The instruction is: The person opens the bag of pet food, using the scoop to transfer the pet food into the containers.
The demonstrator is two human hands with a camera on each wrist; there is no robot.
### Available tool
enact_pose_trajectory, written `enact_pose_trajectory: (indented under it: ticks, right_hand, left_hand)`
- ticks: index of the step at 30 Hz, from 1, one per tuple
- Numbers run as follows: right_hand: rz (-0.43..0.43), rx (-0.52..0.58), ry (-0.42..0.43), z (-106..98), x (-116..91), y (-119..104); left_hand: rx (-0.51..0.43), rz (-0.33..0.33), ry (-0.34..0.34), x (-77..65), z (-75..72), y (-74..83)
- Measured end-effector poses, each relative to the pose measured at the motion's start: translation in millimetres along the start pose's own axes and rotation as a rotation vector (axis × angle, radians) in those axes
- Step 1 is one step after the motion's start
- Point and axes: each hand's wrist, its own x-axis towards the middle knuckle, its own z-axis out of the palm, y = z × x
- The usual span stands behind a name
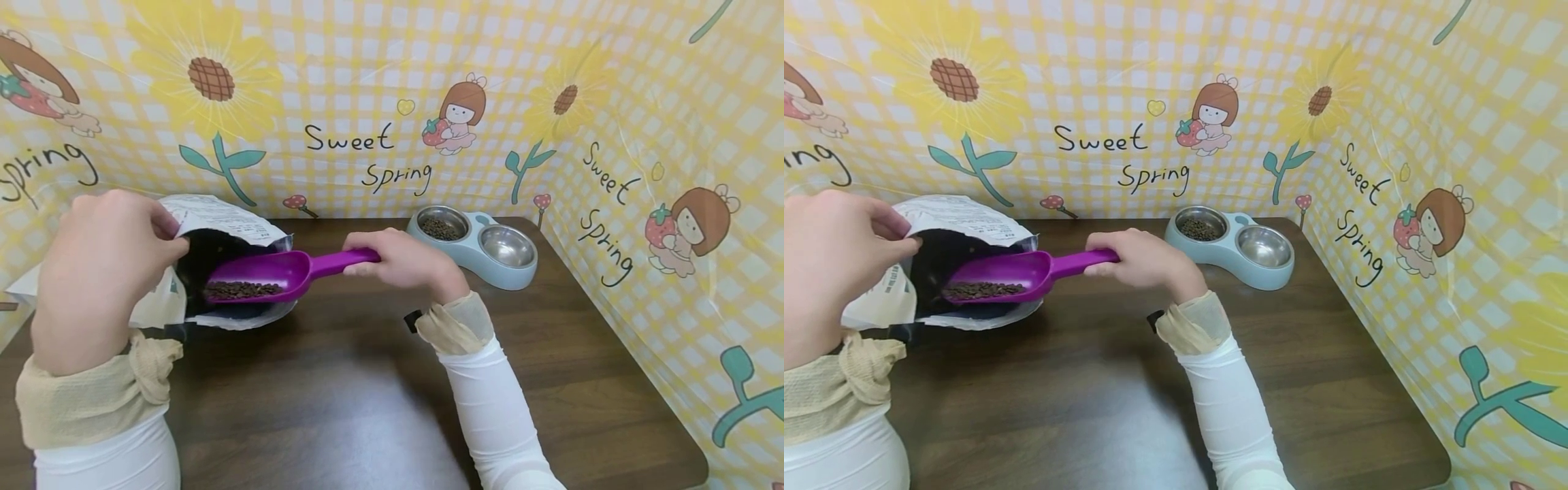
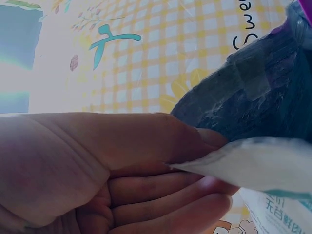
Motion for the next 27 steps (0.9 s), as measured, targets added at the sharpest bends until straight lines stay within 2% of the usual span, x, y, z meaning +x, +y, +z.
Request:
enact_pose_trajectory:
  ticks: [13,20,27]
  right_hand:
    - [0.036,0.124,-0.047,-27,-32,36]
    - [0.117,0.174,0.012,-38,-50,49]
    - [0.112,0.213,0.048,-47,-67,58]
  left_hand:
    - [0.014,0.000,0.021,1.2,4.5,-5.0]
    - [0.011,-0.008,0.012,-0.6,1.6,-0.9]
    - [0.017,0.002,0.016,0.2,1.4,0.3]
